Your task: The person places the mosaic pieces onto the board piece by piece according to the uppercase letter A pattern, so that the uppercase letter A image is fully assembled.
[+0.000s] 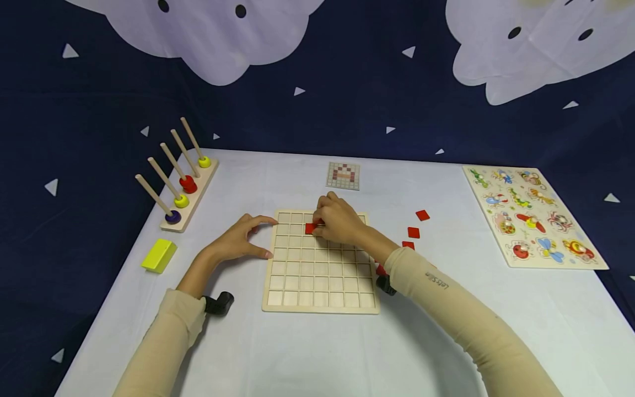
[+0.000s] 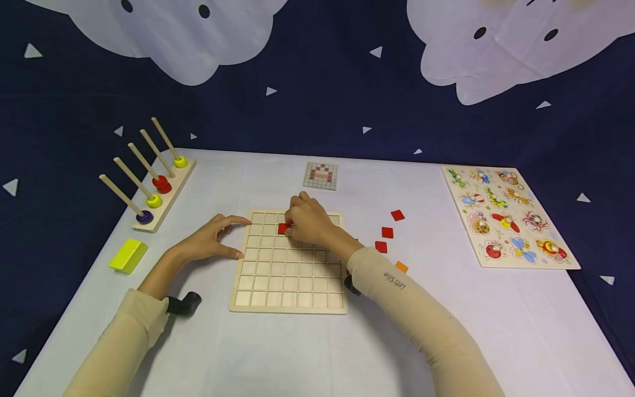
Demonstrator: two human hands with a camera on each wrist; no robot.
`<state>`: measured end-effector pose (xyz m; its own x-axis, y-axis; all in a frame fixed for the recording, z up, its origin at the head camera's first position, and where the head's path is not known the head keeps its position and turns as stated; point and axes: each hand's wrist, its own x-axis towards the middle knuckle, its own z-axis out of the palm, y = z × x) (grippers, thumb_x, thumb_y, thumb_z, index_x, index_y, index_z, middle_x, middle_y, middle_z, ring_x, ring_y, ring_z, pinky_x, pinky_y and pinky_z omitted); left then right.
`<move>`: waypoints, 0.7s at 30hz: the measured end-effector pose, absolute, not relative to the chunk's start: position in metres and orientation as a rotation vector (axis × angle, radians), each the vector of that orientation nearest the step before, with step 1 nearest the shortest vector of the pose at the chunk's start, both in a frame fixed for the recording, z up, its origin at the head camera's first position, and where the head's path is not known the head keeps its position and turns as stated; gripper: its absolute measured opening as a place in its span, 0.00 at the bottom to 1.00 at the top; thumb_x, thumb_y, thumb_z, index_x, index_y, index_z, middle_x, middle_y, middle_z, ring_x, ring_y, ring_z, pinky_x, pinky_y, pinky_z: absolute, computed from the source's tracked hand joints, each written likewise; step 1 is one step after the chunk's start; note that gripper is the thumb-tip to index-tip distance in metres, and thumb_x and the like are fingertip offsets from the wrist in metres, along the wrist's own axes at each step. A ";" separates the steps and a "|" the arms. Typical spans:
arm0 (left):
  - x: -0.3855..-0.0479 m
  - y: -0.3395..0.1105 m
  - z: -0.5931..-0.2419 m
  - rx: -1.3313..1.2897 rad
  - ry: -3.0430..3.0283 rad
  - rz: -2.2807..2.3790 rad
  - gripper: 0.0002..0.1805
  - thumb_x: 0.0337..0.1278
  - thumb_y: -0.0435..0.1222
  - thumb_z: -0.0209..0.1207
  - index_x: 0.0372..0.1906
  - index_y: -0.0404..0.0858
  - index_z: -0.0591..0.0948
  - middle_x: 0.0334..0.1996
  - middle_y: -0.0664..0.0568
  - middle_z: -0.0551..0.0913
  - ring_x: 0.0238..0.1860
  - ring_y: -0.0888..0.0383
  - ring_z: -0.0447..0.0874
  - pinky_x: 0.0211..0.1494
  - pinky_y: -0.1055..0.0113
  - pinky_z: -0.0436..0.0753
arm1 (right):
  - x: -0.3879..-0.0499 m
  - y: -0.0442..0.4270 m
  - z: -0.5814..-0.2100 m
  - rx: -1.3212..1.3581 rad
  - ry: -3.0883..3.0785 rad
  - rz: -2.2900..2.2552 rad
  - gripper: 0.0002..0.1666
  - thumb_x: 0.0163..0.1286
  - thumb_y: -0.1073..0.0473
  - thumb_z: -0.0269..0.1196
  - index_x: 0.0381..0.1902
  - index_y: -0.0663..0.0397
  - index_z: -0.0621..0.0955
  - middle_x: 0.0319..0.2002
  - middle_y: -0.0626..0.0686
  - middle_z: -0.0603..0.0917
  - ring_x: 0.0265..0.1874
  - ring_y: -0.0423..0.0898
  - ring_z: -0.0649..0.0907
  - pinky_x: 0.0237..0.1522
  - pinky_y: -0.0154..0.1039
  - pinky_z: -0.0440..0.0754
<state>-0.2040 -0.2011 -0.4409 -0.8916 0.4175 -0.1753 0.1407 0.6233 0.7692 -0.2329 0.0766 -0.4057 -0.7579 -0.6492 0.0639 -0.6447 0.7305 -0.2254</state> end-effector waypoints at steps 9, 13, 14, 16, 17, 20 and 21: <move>-0.204 -0.201 -0.443 0.432 2.503 1.144 0.44 0.41 0.41 0.78 0.68 0.48 0.73 0.45 0.43 0.66 0.49 0.49 0.62 0.53 0.54 0.66 | -0.229 0.068 -0.406 -0.995 2.909 -0.365 0.07 0.61 0.54 0.73 0.28 0.50 0.86 0.38 0.52 0.82 0.38 0.49 0.71 0.38 0.40 0.71; -0.203 -0.201 -0.441 0.424 2.500 1.147 0.44 0.41 0.41 0.78 0.68 0.48 0.73 0.46 0.42 0.66 0.50 0.48 0.62 0.54 0.53 0.66 | -0.228 0.070 -0.402 -0.992 2.888 -0.313 0.09 0.62 0.51 0.72 0.32 0.49 0.87 0.39 0.52 0.81 0.38 0.49 0.70 0.38 0.40 0.70; -0.203 -0.201 -0.440 0.421 2.499 1.148 0.44 0.40 0.40 0.78 0.68 0.48 0.73 0.46 0.42 0.66 0.50 0.48 0.62 0.54 0.53 0.66 | -0.228 0.071 -0.400 -0.992 2.882 -0.302 0.11 0.62 0.49 0.71 0.35 0.50 0.88 0.39 0.52 0.81 0.39 0.49 0.70 0.38 0.41 0.70; -0.202 -0.201 -0.439 0.423 2.499 1.150 0.44 0.40 0.40 0.78 0.68 0.48 0.73 0.45 0.43 0.66 0.50 0.48 0.62 0.54 0.53 0.66 | -0.227 0.076 -0.396 -0.986 2.873 -0.306 0.15 0.63 0.48 0.71 0.42 0.50 0.88 0.42 0.53 0.81 0.40 0.49 0.70 0.40 0.42 0.70; -0.202 -0.200 -0.439 0.426 2.497 1.151 0.44 0.40 0.40 0.78 0.68 0.47 0.73 0.45 0.43 0.66 0.50 0.48 0.62 0.54 0.53 0.66 | -0.227 0.080 -0.394 -0.980 2.874 -0.315 0.17 0.63 0.48 0.71 0.45 0.51 0.88 0.43 0.54 0.81 0.41 0.49 0.70 0.41 0.42 0.70; -0.202 -0.200 -0.439 0.433 2.499 1.152 0.44 0.41 0.40 0.78 0.68 0.47 0.72 0.45 0.43 0.66 0.50 0.49 0.62 0.54 0.53 0.66 | -0.224 0.095 -0.390 -0.963 2.904 -0.378 0.18 0.63 0.51 0.71 0.47 0.54 0.88 0.44 0.55 0.82 0.42 0.50 0.71 0.42 0.44 0.71; -0.202 -0.200 -0.439 0.436 2.501 1.152 0.44 0.41 0.40 0.78 0.68 0.47 0.72 0.45 0.43 0.66 0.50 0.49 0.62 0.54 0.54 0.66 | -0.223 0.100 -0.389 -0.954 2.912 -0.403 0.16 0.63 0.53 0.71 0.46 0.54 0.88 0.44 0.56 0.82 0.42 0.50 0.71 0.43 0.44 0.71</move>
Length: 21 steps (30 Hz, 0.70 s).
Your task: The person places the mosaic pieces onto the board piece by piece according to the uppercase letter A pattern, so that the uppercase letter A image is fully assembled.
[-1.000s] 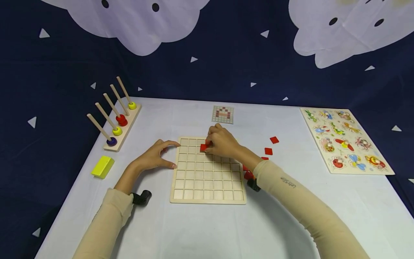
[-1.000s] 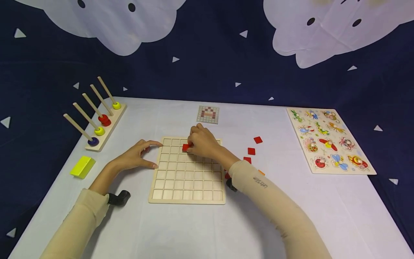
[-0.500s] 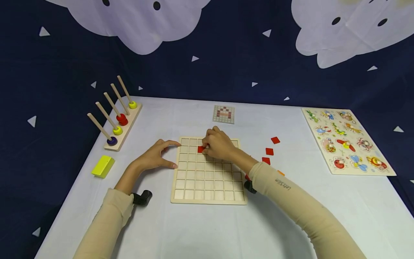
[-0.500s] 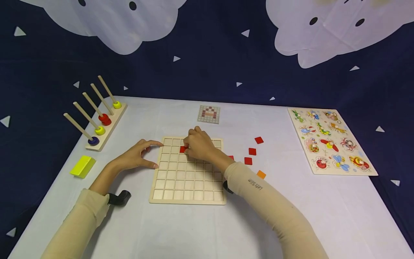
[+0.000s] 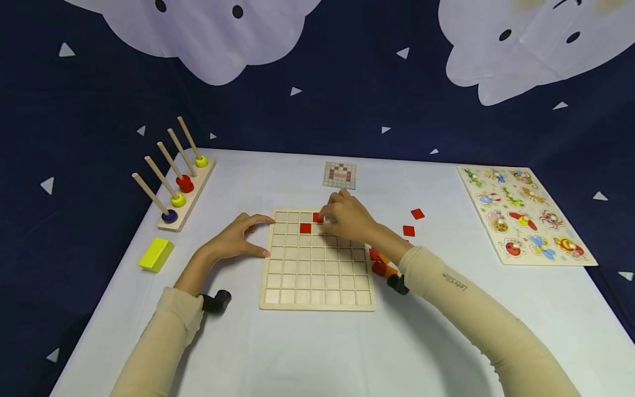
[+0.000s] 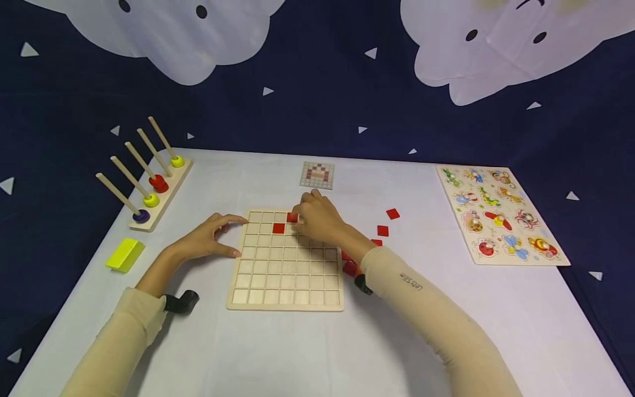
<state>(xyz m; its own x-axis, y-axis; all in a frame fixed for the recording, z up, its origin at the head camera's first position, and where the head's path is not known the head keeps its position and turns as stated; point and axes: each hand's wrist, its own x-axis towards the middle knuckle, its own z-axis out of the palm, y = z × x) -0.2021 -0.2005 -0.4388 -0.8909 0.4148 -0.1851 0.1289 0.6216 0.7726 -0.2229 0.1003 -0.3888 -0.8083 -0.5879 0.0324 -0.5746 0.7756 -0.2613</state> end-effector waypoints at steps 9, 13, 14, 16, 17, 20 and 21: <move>-0.202 -0.201 -0.440 0.450 2.501 1.149 0.44 0.42 0.41 0.78 0.69 0.46 0.72 0.45 0.43 0.65 0.50 0.49 0.62 0.53 0.54 0.65 | -0.202 0.154 -0.383 -0.868 2.954 -0.535 0.08 0.60 0.59 0.73 0.35 0.57 0.89 0.41 0.57 0.82 0.43 0.53 0.72 0.47 0.48 0.72; -0.202 -0.200 -0.439 0.448 2.502 1.144 0.44 0.41 0.41 0.78 0.69 0.46 0.72 0.44 0.43 0.65 0.49 0.49 0.62 0.52 0.54 0.65 | -0.185 0.174 -0.385 -0.807 2.974 -0.568 0.06 0.58 0.59 0.73 0.32 0.56 0.89 0.40 0.56 0.80 0.44 0.52 0.72 0.49 0.48 0.73; -0.203 -0.200 -0.439 0.447 2.503 1.143 0.44 0.41 0.41 0.78 0.69 0.46 0.72 0.44 0.43 0.65 0.49 0.49 0.62 0.52 0.54 0.65 | -0.181 0.178 -0.385 -0.796 2.979 -0.567 0.07 0.58 0.59 0.74 0.32 0.56 0.89 0.40 0.55 0.80 0.44 0.52 0.72 0.48 0.48 0.73; -0.203 -0.200 -0.439 0.445 2.504 1.144 0.44 0.41 0.40 0.78 0.68 0.46 0.72 0.45 0.43 0.65 0.49 0.49 0.62 0.52 0.54 0.65 | -0.172 0.186 -0.388 -0.776 2.986 -0.568 0.08 0.56 0.58 0.75 0.31 0.56 0.89 0.40 0.54 0.80 0.44 0.51 0.72 0.47 0.47 0.74; -0.203 -0.200 -0.440 0.446 2.506 1.141 0.44 0.41 0.41 0.78 0.68 0.46 0.72 0.45 0.43 0.65 0.49 0.49 0.62 0.53 0.54 0.65 | -0.168 0.189 -0.390 -0.776 2.988 -0.570 0.08 0.56 0.58 0.76 0.30 0.55 0.88 0.39 0.53 0.79 0.44 0.51 0.72 0.47 0.47 0.74; -0.203 -0.200 -0.440 0.444 2.506 1.143 0.44 0.41 0.40 0.78 0.68 0.46 0.72 0.45 0.43 0.65 0.49 0.48 0.62 0.53 0.54 0.65 | -0.158 0.197 -0.396 -0.777 2.991 -0.570 0.08 0.54 0.56 0.77 0.27 0.52 0.87 0.38 0.51 0.78 0.43 0.49 0.71 0.45 0.46 0.73; -0.203 -0.200 -0.440 0.445 2.506 1.143 0.44 0.41 0.40 0.78 0.68 0.46 0.72 0.45 0.43 0.65 0.50 0.48 0.62 0.53 0.54 0.65 | -0.155 0.199 -0.398 -0.783 2.992 -0.569 0.08 0.53 0.56 0.77 0.27 0.51 0.87 0.37 0.50 0.78 0.42 0.48 0.70 0.44 0.45 0.73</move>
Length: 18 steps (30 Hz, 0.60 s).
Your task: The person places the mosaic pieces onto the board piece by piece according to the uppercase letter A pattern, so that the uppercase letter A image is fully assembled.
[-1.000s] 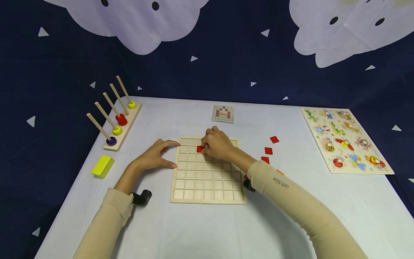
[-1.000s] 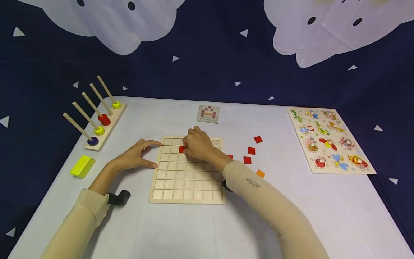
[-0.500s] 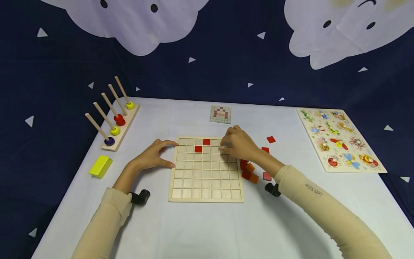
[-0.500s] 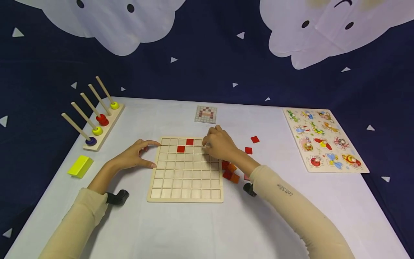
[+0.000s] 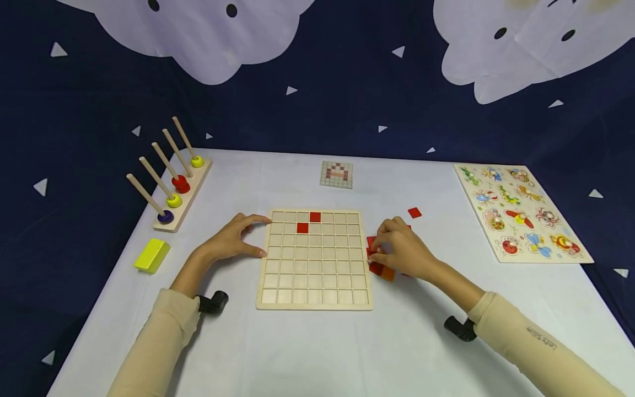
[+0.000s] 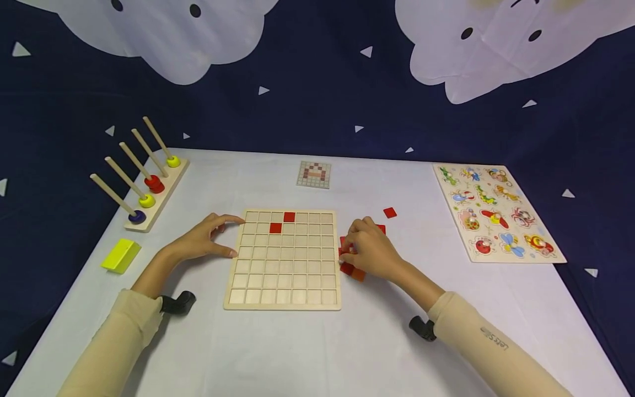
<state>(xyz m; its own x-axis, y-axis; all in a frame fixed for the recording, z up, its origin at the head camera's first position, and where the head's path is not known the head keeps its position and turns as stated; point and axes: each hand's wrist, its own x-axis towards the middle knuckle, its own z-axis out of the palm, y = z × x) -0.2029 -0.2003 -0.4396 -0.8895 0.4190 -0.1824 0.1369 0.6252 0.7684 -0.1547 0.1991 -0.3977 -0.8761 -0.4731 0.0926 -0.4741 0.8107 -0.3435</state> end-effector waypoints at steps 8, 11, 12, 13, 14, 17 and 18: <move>-0.202 -0.201 -0.439 0.445 2.500 1.146 0.44 0.42 0.40 0.78 0.69 0.45 0.72 0.45 0.42 0.65 0.50 0.48 0.62 0.54 0.54 0.65 | -0.139 0.207 -0.411 0.803 -2.953 0.584 0.13 0.50 0.58 0.79 0.20 0.45 0.82 0.33 0.48 0.75 0.39 0.44 0.68 0.41 0.41 0.71; -0.202 -0.201 -0.440 0.447 2.497 1.150 0.44 0.42 0.40 0.78 0.69 0.45 0.72 0.45 0.42 0.65 0.49 0.49 0.61 0.53 0.54 0.65 | -0.137 0.209 -0.416 0.818 -2.934 0.563 0.13 0.48 0.59 0.80 0.21 0.48 0.83 0.32 0.47 0.75 0.38 0.44 0.68 0.41 0.41 0.71; -0.202 -0.200 -0.440 0.446 2.497 1.150 0.44 0.42 0.40 0.78 0.69 0.44 0.72 0.45 0.42 0.65 0.49 0.49 0.61 0.53 0.54 0.65 | -0.136 0.209 -0.417 0.820 -2.929 0.555 0.12 0.47 0.59 0.80 0.22 0.49 0.84 0.32 0.47 0.75 0.38 0.44 0.68 0.41 0.41 0.71; -0.202 -0.200 -0.440 0.446 2.497 1.150 0.44 0.42 0.39 0.78 0.69 0.44 0.72 0.45 0.43 0.65 0.49 0.49 0.61 0.53 0.54 0.65 | -0.135 0.210 -0.418 0.822 -2.924 0.545 0.12 0.47 0.59 0.80 0.23 0.51 0.84 0.32 0.47 0.75 0.38 0.44 0.68 0.42 0.41 0.71; -0.202 -0.200 -0.439 0.446 2.499 1.149 0.44 0.42 0.39 0.78 0.69 0.44 0.72 0.45 0.42 0.65 0.49 0.49 0.61 0.53 0.54 0.65 | -0.135 0.210 -0.419 0.824 -2.921 0.536 0.12 0.47 0.59 0.80 0.24 0.52 0.85 0.33 0.47 0.75 0.37 0.44 0.68 0.42 0.42 0.71; -0.201 -0.200 -0.439 0.444 2.507 1.142 0.44 0.41 0.39 0.78 0.69 0.45 0.72 0.45 0.43 0.65 0.49 0.49 0.61 0.53 0.54 0.65 | -0.134 0.210 -0.421 0.827 -2.912 0.514 0.13 0.47 0.59 0.80 0.24 0.53 0.85 0.33 0.46 0.74 0.37 0.44 0.67 0.41 0.41 0.71; -0.202 -0.200 -0.439 0.443 2.509 1.140 0.44 0.41 0.39 0.78 0.68 0.45 0.72 0.45 0.43 0.65 0.49 0.49 0.62 0.53 0.54 0.65 | -0.134 0.210 -0.422 0.826 -2.910 0.511 0.13 0.47 0.59 0.80 0.24 0.53 0.84 0.33 0.46 0.74 0.37 0.44 0.67 0.41 0.41 0.71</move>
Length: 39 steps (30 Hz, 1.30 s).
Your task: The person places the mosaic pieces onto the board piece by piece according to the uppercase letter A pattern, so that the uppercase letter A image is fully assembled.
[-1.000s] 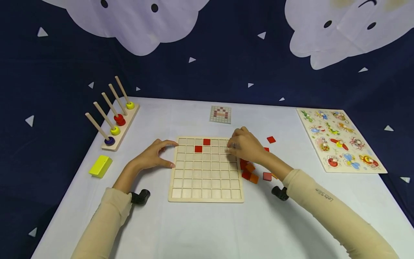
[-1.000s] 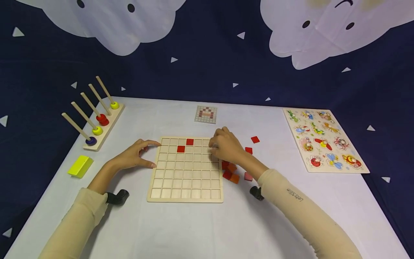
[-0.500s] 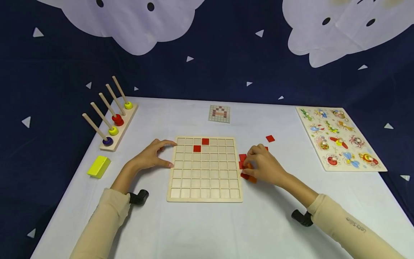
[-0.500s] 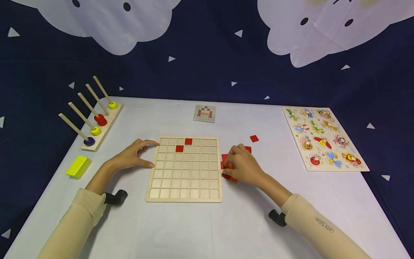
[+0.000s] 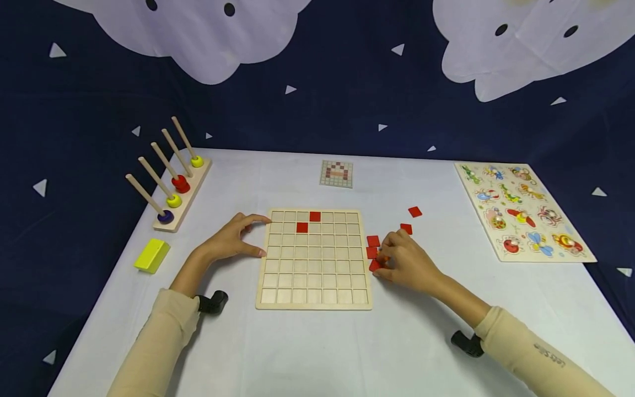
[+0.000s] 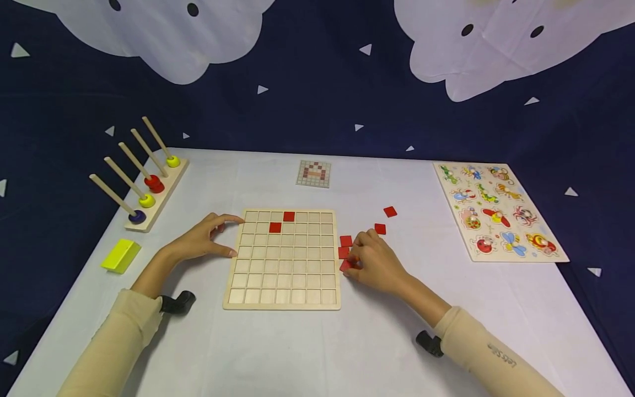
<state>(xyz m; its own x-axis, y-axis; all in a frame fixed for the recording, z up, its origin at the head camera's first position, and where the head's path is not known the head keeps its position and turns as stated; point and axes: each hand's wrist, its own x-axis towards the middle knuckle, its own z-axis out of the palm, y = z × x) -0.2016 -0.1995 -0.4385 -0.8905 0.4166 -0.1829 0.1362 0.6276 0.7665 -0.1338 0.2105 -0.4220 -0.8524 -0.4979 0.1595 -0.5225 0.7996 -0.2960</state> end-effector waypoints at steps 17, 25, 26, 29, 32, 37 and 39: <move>-0.203 -0.199 -0.441 0.453 2.501 1.156 0.43 0.42 0.39 0.78 0.68 0.45 0.72 0.44 0.43 0.65 0.49 0.49 0.61 0.53 0.55 0.65 | -0.133 0.214 -0.422 0.804 -2.861 0.601 0.09 0.46 0.62 0.77 0.25 0.53 0.85 0.33 0.47 0.75 0.39 0.42 0.68 0.41 0.41 0.73; -0.202 -0.200 -0.440 0.451 2.508 1.151 0.43 0.42 0.39 0.78 0.68 0.45 0.72 0.44 0.43 0.65 0.48 0.49 0.61 0.52 0.55 0.65 | -0.137 0.205 -0.413 0.828 -2.854 0.628 0.11 0.47 0.61 0.77 0.26 0.55 0.85 0.34 0.47 0.74 0.40 0.43 0.68 0.40 0.39 0.72; -0.202 -0.200 -0.440 0.449 2.508 1.152 0.43 0.41 0.39 0.78 0.68 0.45 0.72 0.44 0.43 0.65 0.48 0.49 0.61 0.52 0.55 0.65 | -0.139 0.203 -0.412 0.836 -2.851 0.622 0.11 0.47 0.61 0.77 0.27 0.56 0.85 0.34 0.47 0.74 0.40 0.43 0.68 0.39 0.39 0.72; -0.202 -0.200 -0.440 0.443 2.506 1.154 0.44 0.41 0.39 0.78 0.68 0.45 0.72 0.44 0.43 0.65 0.49 0.49 0.61 0.53 0.55 0.65 | -0.143 0.194 -0.409 0.868 -2.843 0.600 0.11 0.48 0.60 0.77 0.28 0.56 0.86 0.34 0.48 0.75 0.40 0.44 0.68 0.38 0.38 0.71; -0.202 -0.200 -0.441 0.439 2.505 1.151 0.44 0.41 0.39 0.78 0.68 0.45 0.72 0.45 0.43 0.65 0.49 0.49 0.61 0.53 0.54 0.65 | -0.147 0.185 -0.407 0.897 -2.847 0.594 0.12 0.49 0.59 0.78 0.30 0.57 0.87 0.36 0.48 0.75 0.41 0.45 0.69 0.39 0.39 0.72; -0.202 -0.200 -0.440 0.433 2.500 1.150 0.44 0.41 0.39 0.78 0.69 0.45 0.72 0.45 0.42 0.66 0.50 0.49 0.62 0.54 0.54 0.65 | -0.156 0.169 -0.403 0.951 -2.856 0.594 0.12 0.49 0.58 0.77 0.30 0.56 0.87 0.38 0.50 0.77 0.42 0.46 0.70 0.44 0.41 0.73; -0.202 -0.200 -0.439 0.434 2.499 1.151 0.44 0.41 0.39 0.78 0.69 0.45 0.72 0.46 0.42 0.66 0.50 0.48 0.62 0.54 0.54 0.65 | -0.159 0.163 -0.402 0.972 -2.851 0.581 0.11 0.50 0.58 0.76 0.29 0.56 0.86 0.38 0.51 0.77 0.42 0.47 0.70 0.45 0.42 0.73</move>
